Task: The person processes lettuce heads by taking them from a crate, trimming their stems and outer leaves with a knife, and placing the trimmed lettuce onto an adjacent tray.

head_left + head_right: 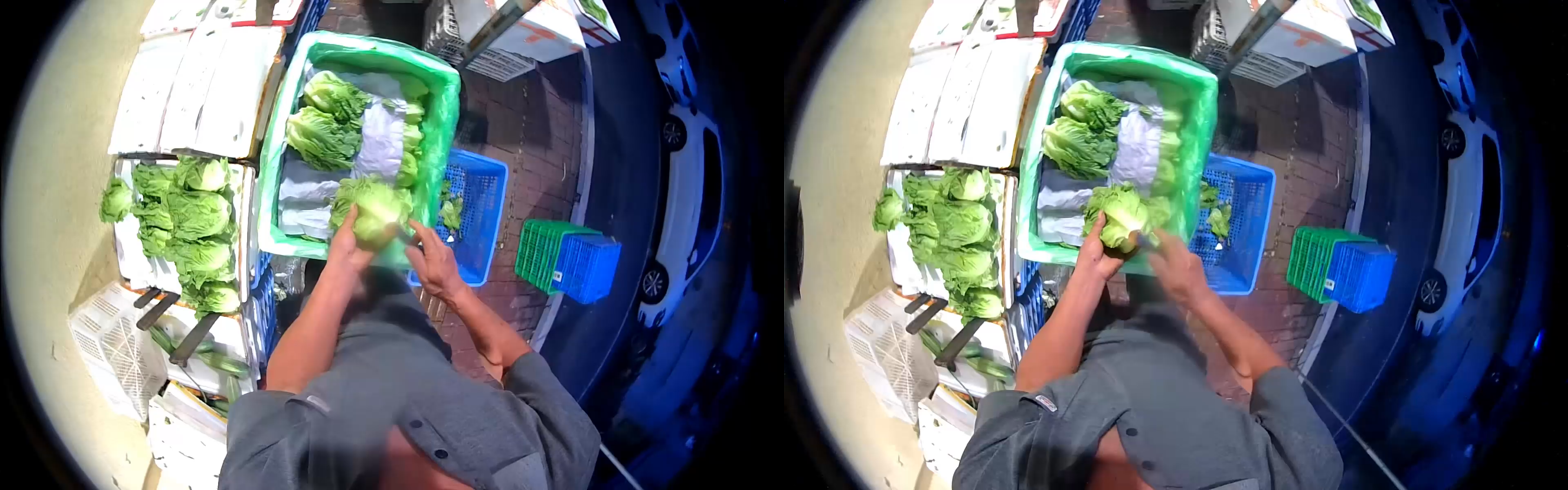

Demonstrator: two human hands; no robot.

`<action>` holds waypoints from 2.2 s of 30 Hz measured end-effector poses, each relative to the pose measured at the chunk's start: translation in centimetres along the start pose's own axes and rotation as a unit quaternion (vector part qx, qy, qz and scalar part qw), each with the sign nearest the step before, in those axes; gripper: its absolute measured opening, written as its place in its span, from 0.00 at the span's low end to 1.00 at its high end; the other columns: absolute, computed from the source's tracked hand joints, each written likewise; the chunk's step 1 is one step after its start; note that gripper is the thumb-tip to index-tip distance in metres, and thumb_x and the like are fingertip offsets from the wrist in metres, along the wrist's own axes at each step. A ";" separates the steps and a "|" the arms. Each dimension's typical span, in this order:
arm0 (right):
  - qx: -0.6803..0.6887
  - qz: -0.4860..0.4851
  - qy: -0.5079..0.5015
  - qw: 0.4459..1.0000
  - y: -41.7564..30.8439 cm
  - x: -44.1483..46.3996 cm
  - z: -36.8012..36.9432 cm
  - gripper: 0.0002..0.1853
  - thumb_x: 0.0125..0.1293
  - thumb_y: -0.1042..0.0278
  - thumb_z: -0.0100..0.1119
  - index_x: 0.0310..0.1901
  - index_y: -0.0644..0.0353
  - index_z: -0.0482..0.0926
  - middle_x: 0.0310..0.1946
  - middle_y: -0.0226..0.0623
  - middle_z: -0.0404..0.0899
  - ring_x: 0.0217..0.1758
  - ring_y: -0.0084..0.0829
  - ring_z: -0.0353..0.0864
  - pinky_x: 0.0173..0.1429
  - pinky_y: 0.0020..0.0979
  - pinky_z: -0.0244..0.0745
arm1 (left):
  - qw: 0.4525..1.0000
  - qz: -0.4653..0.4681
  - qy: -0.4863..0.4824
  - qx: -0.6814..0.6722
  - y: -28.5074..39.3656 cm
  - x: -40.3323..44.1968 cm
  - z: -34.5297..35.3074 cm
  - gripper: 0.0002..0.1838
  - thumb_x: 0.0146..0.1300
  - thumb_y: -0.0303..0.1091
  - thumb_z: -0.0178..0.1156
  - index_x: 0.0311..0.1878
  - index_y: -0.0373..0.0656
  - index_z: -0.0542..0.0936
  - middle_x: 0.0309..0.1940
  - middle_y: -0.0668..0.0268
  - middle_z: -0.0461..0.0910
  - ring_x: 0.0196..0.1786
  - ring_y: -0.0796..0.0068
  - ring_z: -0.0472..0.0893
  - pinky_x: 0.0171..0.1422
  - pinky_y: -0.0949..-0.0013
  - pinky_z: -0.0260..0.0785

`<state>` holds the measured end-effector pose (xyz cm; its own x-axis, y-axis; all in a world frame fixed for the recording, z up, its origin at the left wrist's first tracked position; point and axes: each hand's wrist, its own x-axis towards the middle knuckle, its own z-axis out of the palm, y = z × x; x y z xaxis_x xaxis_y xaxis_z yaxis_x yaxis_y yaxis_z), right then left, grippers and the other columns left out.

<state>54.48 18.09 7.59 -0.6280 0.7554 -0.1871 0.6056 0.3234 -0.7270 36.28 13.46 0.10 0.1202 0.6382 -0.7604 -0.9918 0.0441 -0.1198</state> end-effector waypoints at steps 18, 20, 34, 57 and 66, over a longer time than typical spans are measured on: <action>0.019 -0.037 0.073 0.996 2.1 -4.6 -3.1 0.37 0.64 0.57 0.66 0.70 0.65 0.63 0.35 0.53 0.82 0.34 0.54 0.83 0.36 0.47 0.76 | 0.993 0.020 0.008 0.116 -7.4 -2.6 5.1 0.27 0.77 0.49 0.47 0.68 0.36 0.67 0.61 0.52 0.74 0.62 0.53 0.75 0.68 0.47 0.69; 0.028 -0.052 0.091 0.994 2.5 -4.9 -3.0 0.37 0.64 0.58 0.66 0.70 0.63 0.64 0.34 0.53 0.83 0.34 0.54 0.83 0.36 0.46 0.77 | 0.994 0.009 0.006 0.107 -7.7 -2.7 5.1 0.27 0.76 0.48 0.48 0.67 0.36 0.67 0.61 0.52 0.74 0.61 0.53 0.76 0.68 0.47 0.69; 0.034 -0.117 0.051 0.991 3.2 -5.3 -6.0 0.29 0.66 0.68 0.64 0.68 0.58 0.69 0.44 0.41 0.85 0.44 0.44 0.87 0.46 0.35 0.80 | 0.990 -0.038 0.031 0.136 -7.7 -2.0 3.9 0.27 0.71 0.50 0.57 0.67 0.46 0.71 0.62 0.56 0.76 0.61 0.54 0.77 0.65 0.43 0.69; 0.105 -0.069 -0.008 0.992 4.8 -5.5 -7.3 0.23 0.69 0.65 0.59 0.65 0.57 0.73 0.53 0.48 0.81 0.53 0.46 0.83 0.55 0.37 0.77 | 0.984 -0.040 0.032 0.171 -8.1 -1.6 4.4 0.26 0.72 0.49 0.56 0.67 0.46 0.70 0.61 0.56 0.76 0.60 0.55 0.77 0.65 0.46 0.71; 0.115 0.018 0.038 0.993 4.6 -7.0 -6.5 0.32 0.68 0.58 0.60 0.71 0.57 0.65 0.46 0.55 0.82 0.48 0.55 0.82 0.49 0.44 0.76 | 0.984 -0.024 -0.035 0.172 -8.9 -0.7 5.3 0.24 0.72 0.48 0.56 0.65 0.46 0.72 0.58 0.58 0.78 0.55 0.56 0.79 0.53 0.51 0.75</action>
<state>64.82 18.01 9.86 -0.5645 0.8075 -0.1709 0.4940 0.1647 -0.8537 44.81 16.66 5.05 0.1764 0.6804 -0.7113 -0.9423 0.3256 0.0778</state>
